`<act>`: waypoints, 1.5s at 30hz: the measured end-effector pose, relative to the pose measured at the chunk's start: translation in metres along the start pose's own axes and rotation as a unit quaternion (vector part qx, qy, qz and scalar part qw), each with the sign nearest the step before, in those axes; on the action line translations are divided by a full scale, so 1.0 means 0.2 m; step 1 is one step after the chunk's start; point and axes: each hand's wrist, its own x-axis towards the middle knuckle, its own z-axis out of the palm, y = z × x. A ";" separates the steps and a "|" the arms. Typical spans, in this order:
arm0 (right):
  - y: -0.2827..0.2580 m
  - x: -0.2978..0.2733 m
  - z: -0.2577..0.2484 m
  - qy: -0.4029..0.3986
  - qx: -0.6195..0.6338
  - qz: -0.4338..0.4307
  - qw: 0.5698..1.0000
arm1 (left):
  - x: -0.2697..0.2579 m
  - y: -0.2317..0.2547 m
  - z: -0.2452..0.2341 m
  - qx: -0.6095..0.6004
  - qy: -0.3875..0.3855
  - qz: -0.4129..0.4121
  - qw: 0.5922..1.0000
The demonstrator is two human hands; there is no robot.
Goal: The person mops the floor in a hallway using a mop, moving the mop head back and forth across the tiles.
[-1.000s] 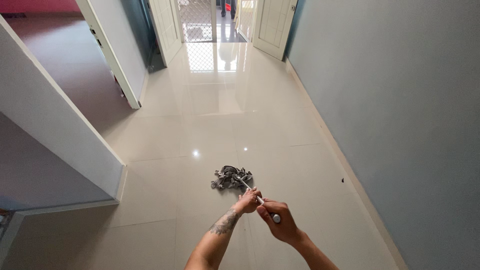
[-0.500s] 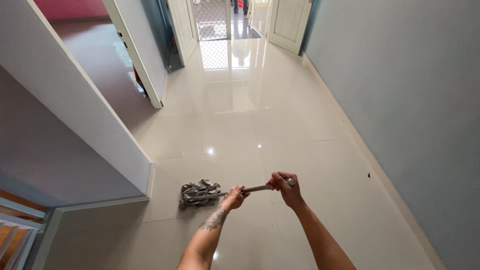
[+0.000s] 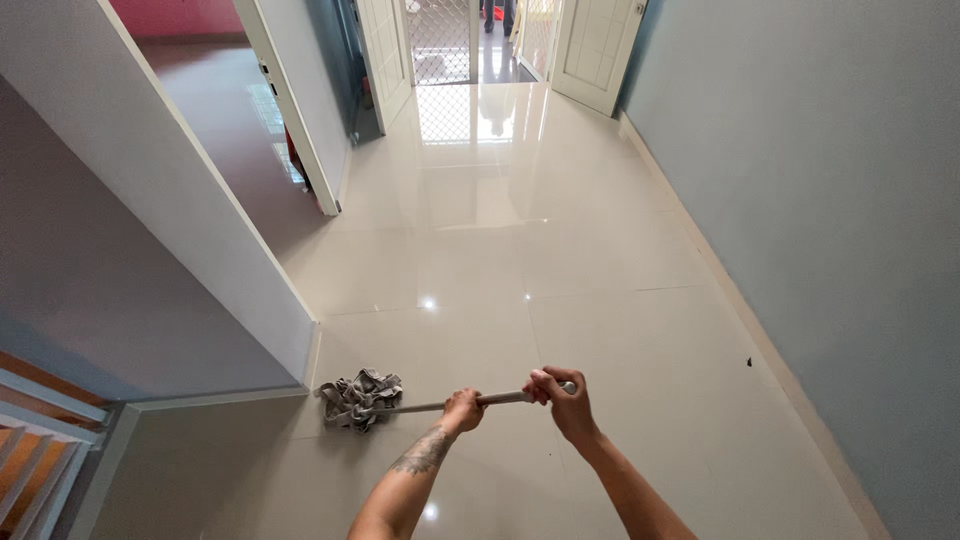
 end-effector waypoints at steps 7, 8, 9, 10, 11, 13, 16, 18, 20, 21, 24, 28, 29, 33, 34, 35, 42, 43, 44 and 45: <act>-0.34 -0.18 -0.46 0.010 -0.079 -0.047 0.996 | 0.15 0.62 0.32 -0.061 -0.023 0.064 0.996; -0.38 -0.20 -0.50 -0.001 -0.082 -0.069 0.994 | 0.18 0.70 0.34 -0.063 -0.015 0.082 0.995; -0.41 -0.21 -0.52 -0.013 -0.085 -0.091 0.992 | 0.19 0.77 0.37 -0.083 -0.018 0.093 0.992; -0.44 -0.22 -0.54 -0.030 -0.119 -0.117 0.986 | 0.19 0.83 0.41 -0.101 -0.021 0.101 0.990; -0.47 -0.23 -0.54 -0.048 -0.152 -0.142 0.977 | 0.19 0.88 0.44 -0.119 -0.023 0.109 0.987; -0.50 -0.28 -0.51 -0.094 -0.178 -0.181 0.963 | 0.19 0.93 0.48 -0.070 -0.069 0.196 0.976; -0.51 -0.34 -0.36 -0.171 -0.163 -0.227 0.945 | 0.14 0.87 0.49 -0.032 0.051 0.382 0.922; -0.50 -0.33 -0.26 -0.200 -0.163 -0.251 0.933 | 0.09 0.78 0.47 -0.064 0.112 0.420 0.898; -0.50 -0.37 -0.22 -0.205 -0.128 -0.273 0.931 | 0.01 0.70 0.41 -0.147 0.103 0.355 0.918; -0.49 -0.38 -0.20 -0.208 -0.109 -0.285 0.929 | -0.02 0.67 0.38 -0.138 0.102 0.355 0.919; -0.44 -0.35 -0.14 -0.120 -0.175 -0.278 0.937 | -0.13 0.57 0.25 -0.114 0.062 0.297 0.946; -0.34 -0.33 -0.08 -0.071 -0.018 -0.160 0.984 | -0.27 0.39 0.11 -0.051 0.029 0.154 0.986; -0.30 -0.31 -0.05 -0.058 0.000 -0.147 0.987 | -0.32 0.31 0.08 -0.027 0.047 0.143 0.988; -0.12 -0.29 0.11 -0.058 0.110 -0.107 0.986 | -0.47 -0.01 0.01 -0.023 0.072 0.118 0.990; -0.08 -0.29 0.14 -0.058 0.126 -0.099 0.985 | -0.50 -0.06 0.01 -0.012 0.093 0.120 0.988; -0.04 -0.28 0.19 -0.058 0.142 -0.092 0.984 | -0.52 -0.12 0.00 -0.001 0.113 0.123 0.986; -0.04 -0.41 0.24 -0.132 0.088 0.001 0.987 | -0.67 -0.20 -0.01 -0.028 0.080 0.053 0.995; -0.05 -0.46 0.21 -0.132 0.094 -0.004 0.987 | -0.66 -0.17 0.01 -0.036 0.054 0.025 0.998; -0.07 -0.50 0.17 -0.132 0.098 -0.008 0.986 | -0.66 -0.13 0.04 -0.047 0.027 -0.002 0.999; -0.09 -0.55 0.13 -0.132 0.101 -0.011 0.986 | -0.67 -0.08 0.08 -0.064 0.017 -0.008 0.998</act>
